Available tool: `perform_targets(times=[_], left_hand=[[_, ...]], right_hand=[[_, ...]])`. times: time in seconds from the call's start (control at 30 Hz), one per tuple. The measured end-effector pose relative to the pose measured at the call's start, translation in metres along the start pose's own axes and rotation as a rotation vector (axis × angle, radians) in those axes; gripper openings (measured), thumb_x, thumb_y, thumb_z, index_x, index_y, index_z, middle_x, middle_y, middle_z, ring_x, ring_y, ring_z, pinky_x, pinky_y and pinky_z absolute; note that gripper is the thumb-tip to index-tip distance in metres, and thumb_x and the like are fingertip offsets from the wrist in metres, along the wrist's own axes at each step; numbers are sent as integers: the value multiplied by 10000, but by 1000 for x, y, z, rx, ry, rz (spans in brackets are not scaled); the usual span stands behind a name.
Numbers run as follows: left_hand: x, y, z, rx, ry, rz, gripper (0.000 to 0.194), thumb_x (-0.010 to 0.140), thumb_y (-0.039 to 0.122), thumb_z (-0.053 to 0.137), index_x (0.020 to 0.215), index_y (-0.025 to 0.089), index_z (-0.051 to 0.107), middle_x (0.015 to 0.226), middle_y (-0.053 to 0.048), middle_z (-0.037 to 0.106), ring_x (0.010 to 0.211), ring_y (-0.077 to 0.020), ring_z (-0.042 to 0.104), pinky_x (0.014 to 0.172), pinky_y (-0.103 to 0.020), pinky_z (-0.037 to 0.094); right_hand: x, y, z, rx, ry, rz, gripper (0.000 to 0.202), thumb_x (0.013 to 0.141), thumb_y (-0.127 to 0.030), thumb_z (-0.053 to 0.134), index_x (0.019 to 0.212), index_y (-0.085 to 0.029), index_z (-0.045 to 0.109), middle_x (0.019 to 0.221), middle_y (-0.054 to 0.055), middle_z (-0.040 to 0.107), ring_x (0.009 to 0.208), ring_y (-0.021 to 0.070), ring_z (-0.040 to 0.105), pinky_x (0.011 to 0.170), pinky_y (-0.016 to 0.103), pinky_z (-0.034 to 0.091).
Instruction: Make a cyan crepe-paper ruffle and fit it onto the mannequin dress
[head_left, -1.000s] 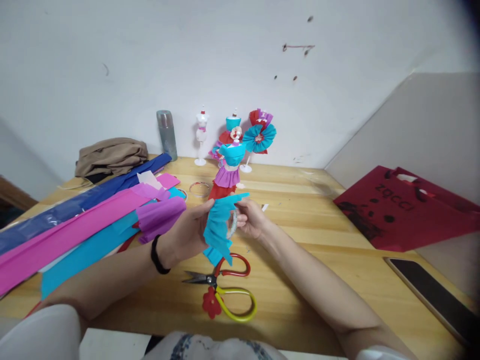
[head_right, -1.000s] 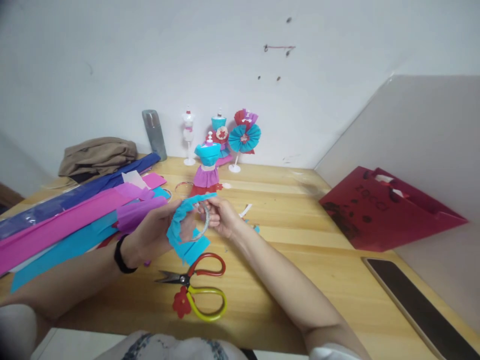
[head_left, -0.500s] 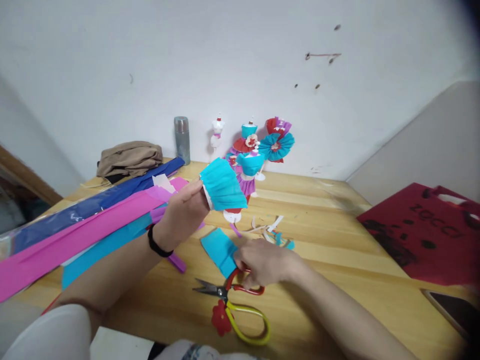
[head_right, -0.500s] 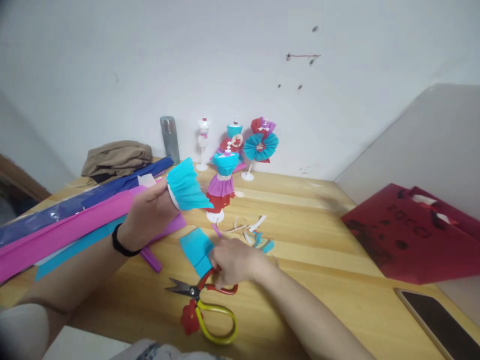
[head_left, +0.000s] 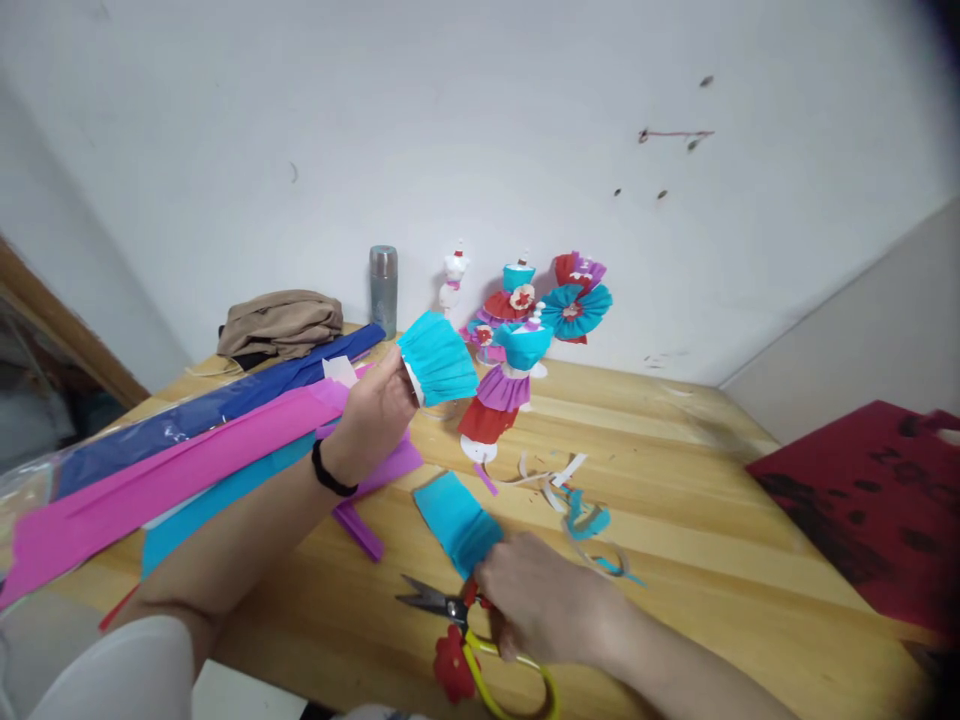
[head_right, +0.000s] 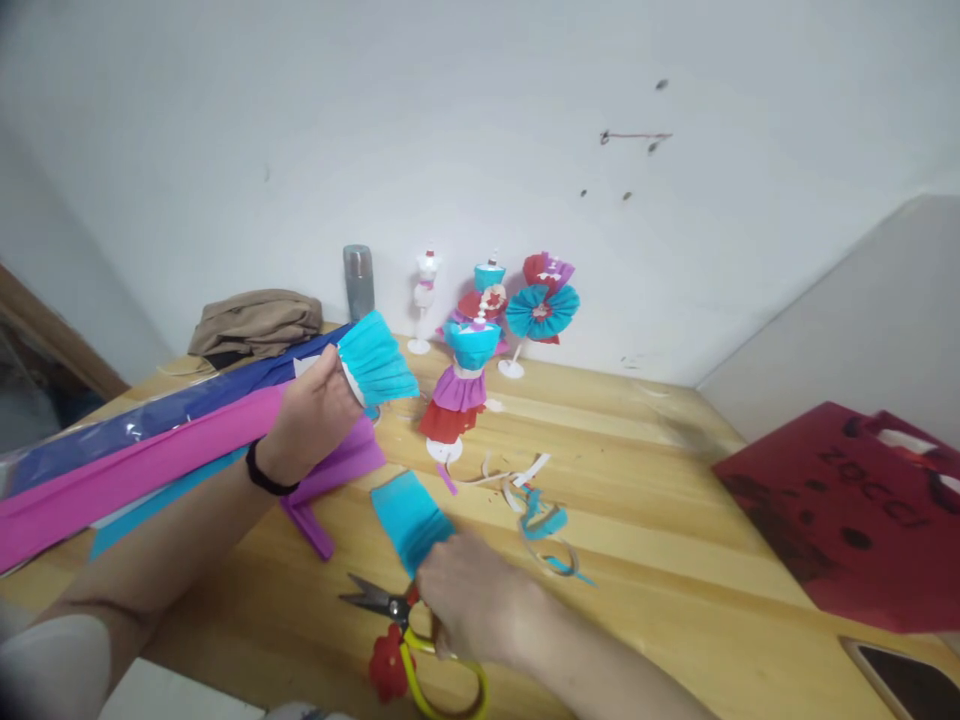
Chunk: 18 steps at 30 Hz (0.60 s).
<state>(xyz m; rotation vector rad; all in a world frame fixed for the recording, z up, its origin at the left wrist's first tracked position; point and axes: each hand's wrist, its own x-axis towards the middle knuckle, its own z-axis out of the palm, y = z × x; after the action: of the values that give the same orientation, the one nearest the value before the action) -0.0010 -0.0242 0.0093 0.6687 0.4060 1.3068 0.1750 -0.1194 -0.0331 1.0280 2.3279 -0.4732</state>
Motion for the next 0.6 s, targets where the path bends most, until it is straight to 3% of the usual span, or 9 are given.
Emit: perform_targets(times=[0.13, 0.33, 0.47, 0.6], left_hand=[[3, -1, -3, 46, 14, 93, 328, 1016, 232, 424, 1214, 162, 675, 1032, -76, 774, 1190, -201, 665, 1101, -357, 480], [7, -5, -9, 136, -37, 252, 271, 965, 200, 515, 1154, 198, 710, 1029, -60, 774, 1156, -210, 676, 1031, -349, 522], [7, -4, -12, 172, -33, 262, 238, 966, 216, 517, 1096, 212, 716, 1034, -59, 765, 1149, -206, 670, 1012, -344, 526], [5, -5, -8, 207, -6, 229, 223, 963, 185, 508, 957, 186, 731, 977, -71, 769, 1153, -216, 658, 1019, -329, 513]], right_hand=[[10, 7, 9, -105, 112, -135, 218, 791, -135, 632, 931, -86, 791, 922, 175, 777, 876, 273, 727, 565, 321, 320], [17, 24, 7, -44, 179, -238, 165, 711, -174, 573, 745, -129, 729, 721, 118, 743, 596, 198, 609, 492, 318, 229], [12, 47, -2, 267, 369, -316, 95, 663, -119, 557, 698, -183, 617, 646, 21, 668, 565, 141, 535, 523, 268, 308], [8, 60, -5, 873, 494, -471, 109, 682, -141, 626, 742, -195, 552, 730, 11, 658, 665, 151, 597, 611, 266, 441]])
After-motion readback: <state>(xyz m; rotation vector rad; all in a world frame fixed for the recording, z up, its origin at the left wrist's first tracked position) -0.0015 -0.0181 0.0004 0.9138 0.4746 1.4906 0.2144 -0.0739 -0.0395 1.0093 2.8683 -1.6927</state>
